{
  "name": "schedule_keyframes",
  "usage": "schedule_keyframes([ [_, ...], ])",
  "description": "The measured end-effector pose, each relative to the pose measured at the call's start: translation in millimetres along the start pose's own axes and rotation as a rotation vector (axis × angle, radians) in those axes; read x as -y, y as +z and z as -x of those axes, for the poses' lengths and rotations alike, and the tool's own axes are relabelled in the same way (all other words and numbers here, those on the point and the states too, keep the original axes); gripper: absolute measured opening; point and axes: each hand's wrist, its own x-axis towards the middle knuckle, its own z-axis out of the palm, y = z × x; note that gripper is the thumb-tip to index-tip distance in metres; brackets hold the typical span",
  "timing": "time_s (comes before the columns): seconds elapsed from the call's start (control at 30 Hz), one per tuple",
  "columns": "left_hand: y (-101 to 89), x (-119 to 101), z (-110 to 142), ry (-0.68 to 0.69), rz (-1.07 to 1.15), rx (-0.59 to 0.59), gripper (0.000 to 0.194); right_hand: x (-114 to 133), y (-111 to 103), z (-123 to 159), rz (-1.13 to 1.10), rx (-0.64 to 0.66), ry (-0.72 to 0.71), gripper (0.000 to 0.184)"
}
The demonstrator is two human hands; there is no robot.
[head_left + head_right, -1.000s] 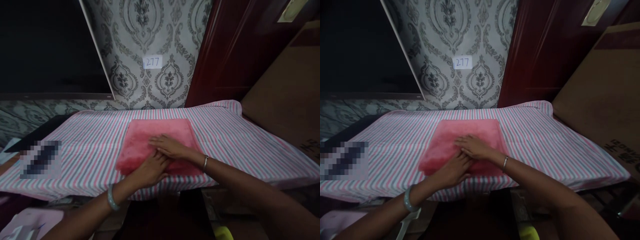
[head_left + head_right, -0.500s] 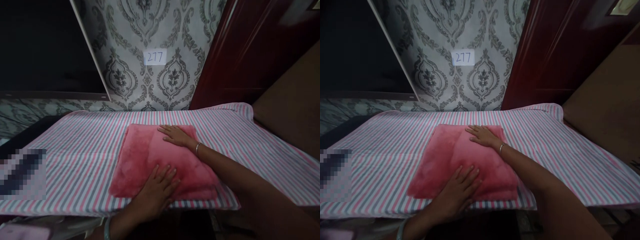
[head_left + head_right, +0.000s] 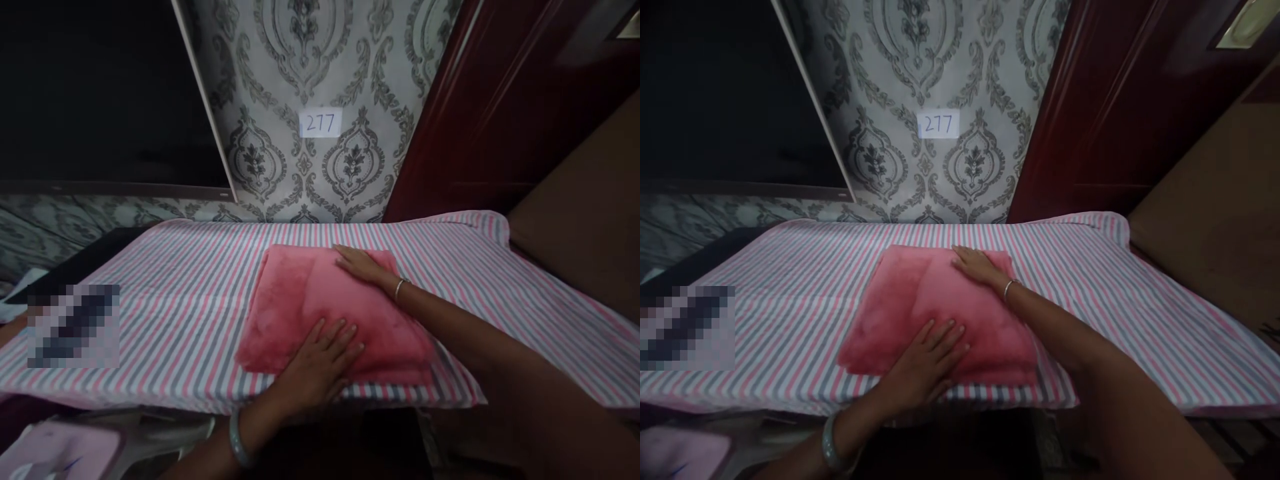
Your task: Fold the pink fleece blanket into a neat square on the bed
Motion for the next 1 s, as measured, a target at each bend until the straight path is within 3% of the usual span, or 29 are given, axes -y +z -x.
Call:
schedule_keyframes([
  [0.07, -4.8, -1.1, -1.4, 0.01, 0.014, 0.001, 0.069, 13.1, -6.9, 0.6, -0.07, -0.02, -0.033, 0.062],
  [0.13, -15.8, -1.2, -1.0, 0.009, 0.031, -0.009, 0.064, 42.0, -9.1, 4.8, -0.056, -0.008, -0.141, 0.059],
  [0.27, -38.8, 7.1, 16.4, -0.146, 0.037, -0.117, 0.05, 124.0, 8.7, 19.8, 0.015, 0.223, -0.516, 0.053],
  [0.37, -34.0, 15.5, 42.3, -0.373, -0.056, -0.17, 0.045, 164.2, 34.9, 24.9, 0.038, 0.351, -0.719, 0.052],
  [0.43, -20.0, 17.8, 57.9, -0.439, -0.126, -0.185, 0.054, 170.9, 51.3, 20.0, 0.08, 0.396, -0.782, 0.055],
  [0.53, 1.1, 16.6, 70.2, -0.443, -0.187, -0.188, 0.079, 158.0, 64.9, -3.1, 0.152, 0.432, -0.842, 0.062],
  [0.6, 8.0, 15.1, 71.7, -0.444, -0.2, -0.19, 0.085, 140.1, 64.3, -28.2, 0.193, 0.397, -0.815, 0.062],
  [0.7, 9.2, 14.2, 70.2, -0.424, -0.182, -0.217, 0.084, 105.8, 56.5, -72.6, 0.214, 0.322, -0.606, 0.06],
  [0.83, 10.0, 14.3, 69.1, -0.455, -0.167, -0.233, 0.086, 60.6, 58.0, -115.2, 0.193, 0.345, -0.238, 0.063],
  [1.0, 11.6, 15.1, 69.1, -0.462, -0.169, -0.22, 0.086, 41.1, 72.1, -122.3, 0.176, 0.301, -0.218, 0.065],
])
